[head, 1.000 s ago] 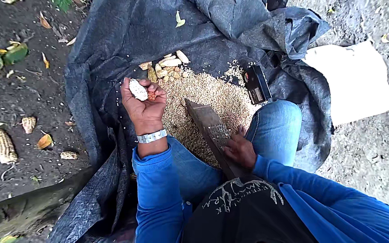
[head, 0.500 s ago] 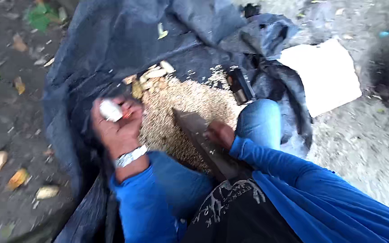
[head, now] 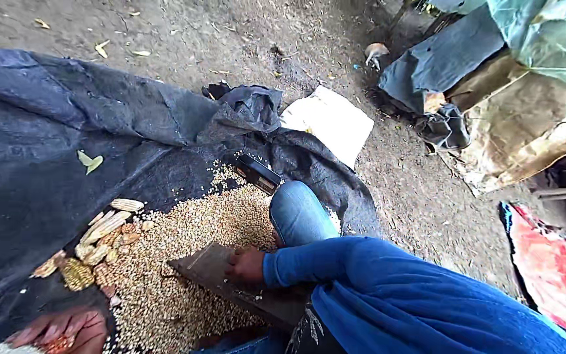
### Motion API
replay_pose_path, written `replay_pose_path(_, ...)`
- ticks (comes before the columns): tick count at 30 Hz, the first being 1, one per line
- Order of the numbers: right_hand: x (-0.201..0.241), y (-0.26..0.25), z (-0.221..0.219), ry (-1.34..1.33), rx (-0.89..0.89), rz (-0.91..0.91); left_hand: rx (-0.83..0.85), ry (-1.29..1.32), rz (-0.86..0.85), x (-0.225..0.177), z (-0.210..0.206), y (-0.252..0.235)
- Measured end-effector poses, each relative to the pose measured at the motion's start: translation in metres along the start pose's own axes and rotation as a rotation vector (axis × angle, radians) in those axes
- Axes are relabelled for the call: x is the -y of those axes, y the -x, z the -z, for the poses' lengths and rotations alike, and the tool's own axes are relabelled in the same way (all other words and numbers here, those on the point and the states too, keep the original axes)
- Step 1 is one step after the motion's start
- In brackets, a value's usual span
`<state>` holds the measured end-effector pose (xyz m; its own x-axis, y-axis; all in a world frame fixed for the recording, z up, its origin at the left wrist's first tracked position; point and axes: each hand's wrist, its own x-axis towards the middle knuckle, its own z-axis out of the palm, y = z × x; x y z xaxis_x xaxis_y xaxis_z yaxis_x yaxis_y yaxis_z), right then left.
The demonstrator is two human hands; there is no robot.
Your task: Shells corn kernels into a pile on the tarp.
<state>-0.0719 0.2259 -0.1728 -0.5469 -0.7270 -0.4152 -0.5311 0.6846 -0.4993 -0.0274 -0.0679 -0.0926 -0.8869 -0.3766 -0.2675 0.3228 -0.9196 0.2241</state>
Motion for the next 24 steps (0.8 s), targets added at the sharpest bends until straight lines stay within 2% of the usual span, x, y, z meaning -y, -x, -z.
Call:
replay_pose_path(3,-0.001,0.045,0.011,-0.023,0.062,-0.021,-0.019,-0.039,-0.035,-0.017,0.011,-0.001)
replay_pose_path(6,-0.011,0.064,0.016,-0.128,0.067,-0.036,-0.003,-0.030,-0.070,-0.025,0.023,-0.009)
replay_pose_path(8,-0.017,0.061,0.020,-0.354,0.027,-0.113,-0.016,-0.062,-0.087,-0.015,0.011,-0.006)
replay_pose_path(10,-0.019,0.054,0.025,-0.698,-0.062,-0.164,-0.026,-0.040,-0.067,-0.009,0.005,-0.002)
replay_pose_path(12,-0.017,0.049,0.032,-0.921,-0.051,-0.175,-0.022,-0.020,-0.065,-0.010,0.006,0.002)
replay_pose_path(14,-0.012,0.054,0.035,-0.809,-0.071,-0.129,-0.026,-0.019,-0.073,-0.016,0.012,0.002)
replay_pose_path(18,-0.001,0.082,0.018,-0.334,-0.126,0.016,-0.034,-0.058,-0.126,-0.019,0.013,0.004)
replay_pose_path(21,0.001,0.092,-0.008,-0.204,-0.222,0.119,-0.008,-0.024,-0.091,-0.015,0.014,0.005)
replay_pose_path(24,0.002,0.064,-0.012,-0.135,-0.157,0.096,0.036,0.005,-0.047,-0.016,0.028,0.000)
